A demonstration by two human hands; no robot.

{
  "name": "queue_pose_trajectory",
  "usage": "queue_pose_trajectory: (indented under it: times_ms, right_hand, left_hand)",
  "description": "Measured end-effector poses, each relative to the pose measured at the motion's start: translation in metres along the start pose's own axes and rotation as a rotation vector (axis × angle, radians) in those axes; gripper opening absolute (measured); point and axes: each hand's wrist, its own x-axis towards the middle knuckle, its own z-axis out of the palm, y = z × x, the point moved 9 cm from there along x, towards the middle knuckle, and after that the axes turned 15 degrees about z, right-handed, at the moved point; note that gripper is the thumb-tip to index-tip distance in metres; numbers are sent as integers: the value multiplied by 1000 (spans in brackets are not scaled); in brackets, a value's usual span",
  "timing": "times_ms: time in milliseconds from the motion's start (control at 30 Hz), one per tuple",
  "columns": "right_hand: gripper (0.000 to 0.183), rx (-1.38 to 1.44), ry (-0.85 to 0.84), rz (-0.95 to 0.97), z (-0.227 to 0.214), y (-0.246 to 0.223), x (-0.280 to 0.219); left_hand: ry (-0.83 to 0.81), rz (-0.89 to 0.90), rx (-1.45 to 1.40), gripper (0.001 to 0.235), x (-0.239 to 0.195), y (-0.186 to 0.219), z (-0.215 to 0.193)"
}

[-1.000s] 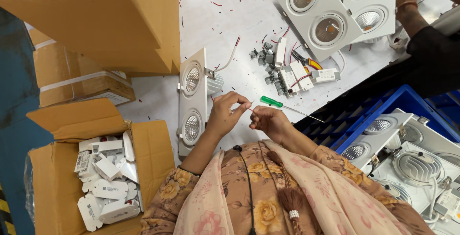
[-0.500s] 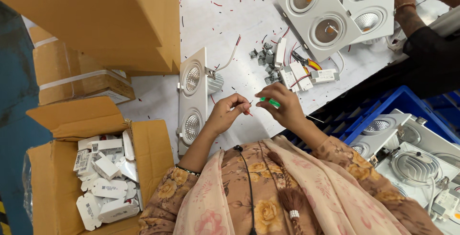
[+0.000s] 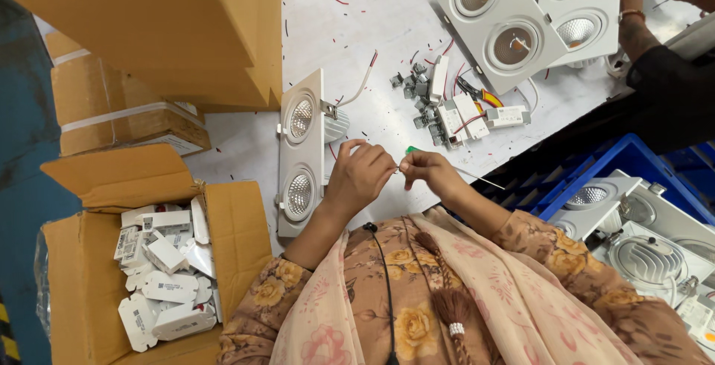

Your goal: The person uses a screwdriver and their hands to wire and assemble several dual-socket ceiling light fixtures. The person handles electrical drivers, connects wires, and organizes the components on an assembly table.

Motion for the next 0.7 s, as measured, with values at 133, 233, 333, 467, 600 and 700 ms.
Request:
queue_pose_trajectory:
  times_ms: [133, 233, 333, 467, 600, 700]
  right_hand:
    - [22, 767, -399, 368, 28, 57, 1]
    - [30, 719, -330, 330, 22, 54, -16]
    - [39, 670, -283, 292, 25, 42, -30]
    - [14, -199, 279, -343, -10, -32, -58]
    - [19, -704, 546, -830, 3, -95, -95]
    - [15, -812, 535, -963, 13, -111, -99]
  left_hand:
    - [-54, 103, 74, 4, 0, 9, 4]
    - [-9, 59, 16, 2, 0, 3, 3]
    - [-10, -201, -167, 11, -9, -23, 11]
    - [13, -244, -265, 12, -16, -29, 16]
    - [19, -237, -310, 14, -17, -29, 21]
    - [5, -222, -329, 16, -16, -28, 21]
